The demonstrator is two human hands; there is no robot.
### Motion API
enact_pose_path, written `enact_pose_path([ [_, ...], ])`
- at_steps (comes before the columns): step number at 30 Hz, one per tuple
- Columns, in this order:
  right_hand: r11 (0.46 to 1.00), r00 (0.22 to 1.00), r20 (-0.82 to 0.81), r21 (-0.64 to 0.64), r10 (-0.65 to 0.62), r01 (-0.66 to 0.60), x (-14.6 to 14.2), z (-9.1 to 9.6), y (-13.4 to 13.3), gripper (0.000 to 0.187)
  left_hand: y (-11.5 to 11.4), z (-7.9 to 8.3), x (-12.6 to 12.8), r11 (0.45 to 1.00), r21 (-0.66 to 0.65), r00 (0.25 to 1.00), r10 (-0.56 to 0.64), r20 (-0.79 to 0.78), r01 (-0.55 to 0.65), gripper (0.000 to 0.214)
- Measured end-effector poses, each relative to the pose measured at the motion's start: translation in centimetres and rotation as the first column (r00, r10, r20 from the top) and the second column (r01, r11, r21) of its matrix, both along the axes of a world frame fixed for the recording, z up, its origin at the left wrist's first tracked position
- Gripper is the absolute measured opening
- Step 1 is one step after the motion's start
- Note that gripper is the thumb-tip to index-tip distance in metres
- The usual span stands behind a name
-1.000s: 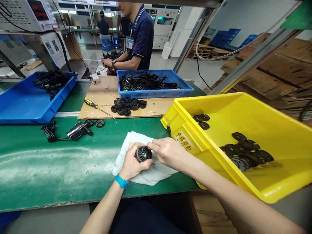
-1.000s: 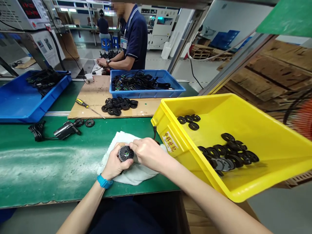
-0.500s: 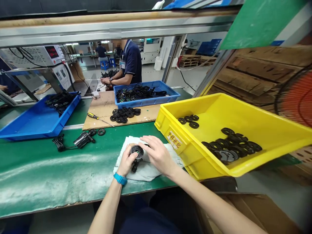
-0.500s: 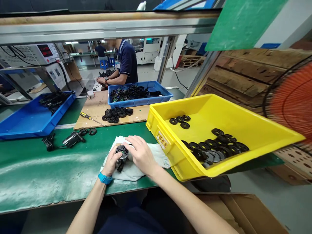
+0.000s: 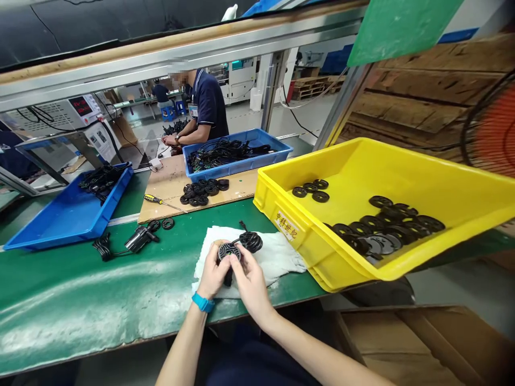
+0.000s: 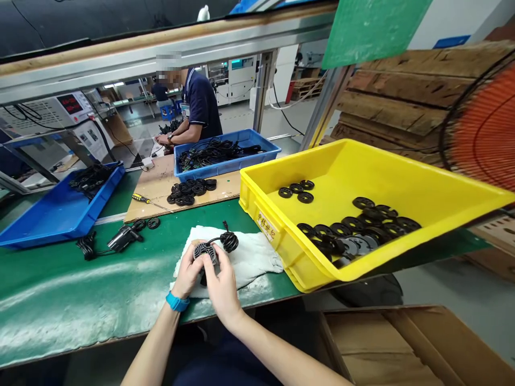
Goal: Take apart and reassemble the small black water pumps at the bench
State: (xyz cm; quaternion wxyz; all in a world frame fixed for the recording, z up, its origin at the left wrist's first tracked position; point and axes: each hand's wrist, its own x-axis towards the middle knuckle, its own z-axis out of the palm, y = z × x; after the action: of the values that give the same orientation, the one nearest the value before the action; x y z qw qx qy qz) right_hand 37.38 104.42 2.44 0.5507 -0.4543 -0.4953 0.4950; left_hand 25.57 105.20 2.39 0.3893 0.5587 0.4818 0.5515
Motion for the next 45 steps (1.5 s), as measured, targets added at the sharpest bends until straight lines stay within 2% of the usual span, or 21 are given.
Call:
enact_pose_path([
  [2,0.997,0.995,-0.084,-0.055,0.054,-0.059,0.0,0.2,0.9,0.053,-0.1,-0.1,0.1,1.0,0.011,1.0,-0.002,0.009,0.002,0.04],
  [6,0.983,0.969,-0.168,-0.004,0.181,-0.184,0.0,0.4,1.9,0.044,-0.1,-0.4,0.1,1.0,0.011,0.998,0.027,0.055,-0.028,0.04],
  [11,0.986,0.959,-0.227,0.044,0.167,-0.161,-1.0,-0.4,2.7,0.037,-0.1,-1.3,0.3,0.996,0.017,0.99,0.083,0.115,-0.086,0.042],
  [15,0.979,0.949,-0.239,0.056,0.205,-0.197,-1.1,-0.4,3.3,0.041,-0.2,-1.4,0.1,0.996,0.027,0.995,0.085,0.051,-0.086,0.045],
  [18,0.962,0.952,-0.149,0.104,0.266,-0.252,-0.3,0.0,4.2,0.05,-0.1,-0.6,-0.6,1.0,0.008,0.996,-0.009,-0.088,0.01,0.056],
  [21,0.94,0.96,0.12,0.205,0.251,-0.272,0.8,0.1,5.8,0.061,0.6,0.9,-1.2,0.997,0.009,0.968,-0.076,-0.238,0.08,0.06],
  [23,0.931,0.946,0.256,0.252,0.2,-0.265,1.6,0.1,7.3,0.067,1.9,2.4,-1.5,0.994,0.011,0.91,-0.094,-0.404,0.108,0.057],
  [24,0.928,0.937,0.298,0.264,0.18,-0.262,1.9,0.1,8.2,0.069,2.7,3.3,-1.6,0.993,0.004,0.842,-0.098,-0.531,0.118,0.056],
  [27,0.92,0.895,0.428,0.288,0.124,-0.265,2.7,0.3,11.2,0.068,6.1,5.9,-2.1,0.995,-0.016,0.545,-0.07,-0.835,0.103,0.058],
  [28,0.918,0.87,0.482,0.29,0.104,-0.271,2.8,0.3,12.3,0.065,7.3,6.6,-2.2,0.996,-0.016,0.47,-0.057,-0.881,0.09,0.058],
  [30,0.919,0.804,0.59,0.272,0.073,-0.284,2.8,0.0,14.1,0.059,9.8,7.3,-2.5,0.998,-0.023,0.388,-0.045,-0.921,0.06,0.056],
  [34,0.91,0.641,0.765,0.225,0.057,-0.349,2.1,-1.6,15.8,0.051,13.3,6.7,-3.2,0.997,-0.072,0.22,-0.065,-0.973,-0.021,0.047],
  [37,0.874,0.56,0.828,0.254,0.025,-0.414,1.7,-3.5,15.7,0.048,14.1,5.5,-3.8,0.995,-0.08,0.161,-0.07,-0.984,-0.057,0.042],
  [40,0.828,0.554,0.832,0.336,-0.038,-0.449,1.9,-4.9,16.0,0.043,13.8,4.7,-4.5,0.997,-0.032,0.163,-0.02,-0.986,-0.074,0.057],
  [43,0.787,0.581,0.807,0.427,-0.11,-0.445,2.3,-5.7,16.4,0.043,12.1,4.9,-6.3,0.992,0.059,0.186,0.079,-0.979,-0.107,0.073],
  [45,0.766,0.599,0.784,0.483,-0.162,-0.425,2.6,-6.0,16.4,0.043,9.8,5.4,-8.8,0.976,0.117,0.19,0.152,-0.97,-0.186,0.077],
])
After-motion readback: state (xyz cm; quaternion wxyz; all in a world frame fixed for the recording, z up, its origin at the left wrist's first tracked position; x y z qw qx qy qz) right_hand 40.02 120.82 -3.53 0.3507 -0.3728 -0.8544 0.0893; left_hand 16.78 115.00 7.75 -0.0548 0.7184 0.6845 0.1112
